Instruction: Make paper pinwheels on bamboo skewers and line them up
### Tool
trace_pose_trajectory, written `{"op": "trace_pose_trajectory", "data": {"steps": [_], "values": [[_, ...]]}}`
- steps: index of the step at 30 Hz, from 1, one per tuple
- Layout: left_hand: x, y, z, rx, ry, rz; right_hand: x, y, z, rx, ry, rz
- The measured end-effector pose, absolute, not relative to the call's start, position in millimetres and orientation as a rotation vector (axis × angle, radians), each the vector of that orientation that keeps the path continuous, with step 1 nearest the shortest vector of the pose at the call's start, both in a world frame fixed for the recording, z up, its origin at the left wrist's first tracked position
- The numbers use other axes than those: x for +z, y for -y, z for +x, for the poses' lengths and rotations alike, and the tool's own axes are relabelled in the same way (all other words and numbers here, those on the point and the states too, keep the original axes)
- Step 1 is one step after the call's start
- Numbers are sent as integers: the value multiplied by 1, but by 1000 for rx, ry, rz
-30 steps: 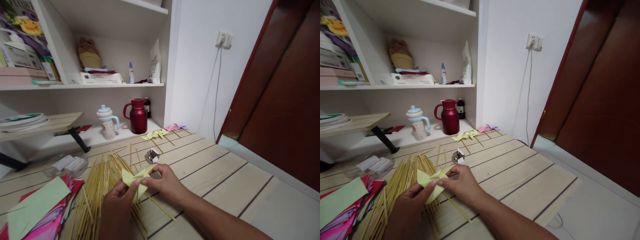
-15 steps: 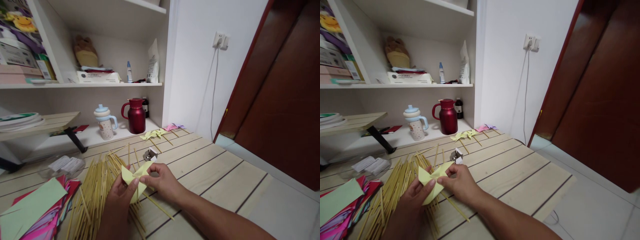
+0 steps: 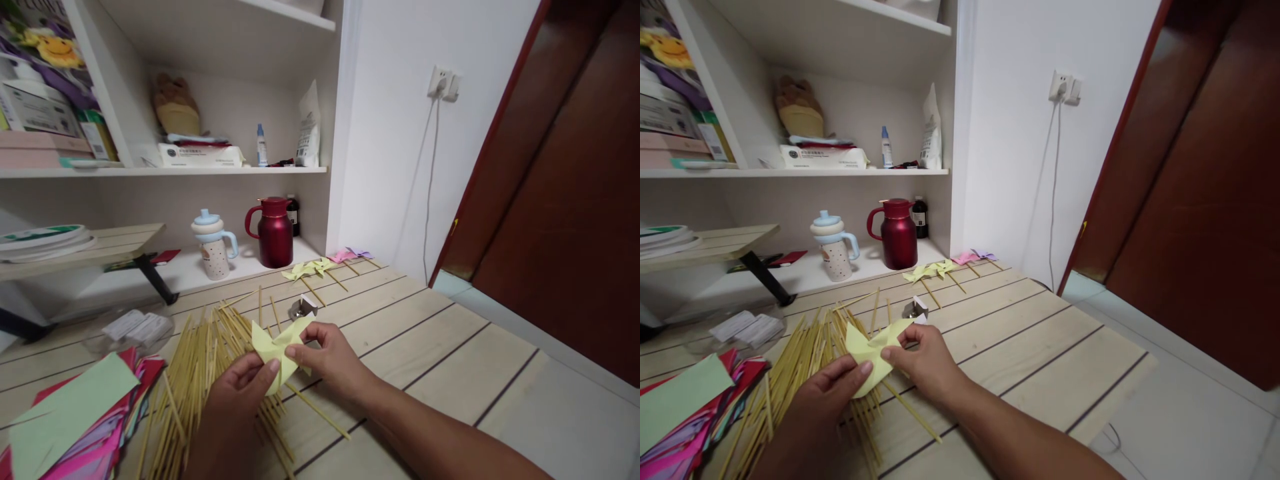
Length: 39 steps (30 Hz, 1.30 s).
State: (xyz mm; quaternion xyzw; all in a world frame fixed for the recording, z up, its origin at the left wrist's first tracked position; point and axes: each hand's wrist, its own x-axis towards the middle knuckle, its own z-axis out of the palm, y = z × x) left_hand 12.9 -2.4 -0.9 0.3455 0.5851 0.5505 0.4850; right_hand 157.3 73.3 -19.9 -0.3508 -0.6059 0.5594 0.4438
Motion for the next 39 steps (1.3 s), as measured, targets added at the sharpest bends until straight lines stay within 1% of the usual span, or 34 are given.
{"op": "trace_pose_trajectory", "data": {"steps": [3,7,16,22,33,39], "values": [[-4,0,7,1321,-1505,960,-20,-73,158,1373,1518,-880],[-7,0,3,1236,-1493,1049,-22,-73,157,1365,1539,-875],[-8,4,0,1172,-1655,1131,-28,-74,155,1386,1532,-920],[-8,4,2,1204,-1723,1088,-28,-73,154,1384,1502,-980],[-12,4,2,1241,-1708,1054,-29,-75,154,1376,1519,-914],[-7,4,8,1290,-1656,1035,-28,-75,154,1395,1539,-887]]}}
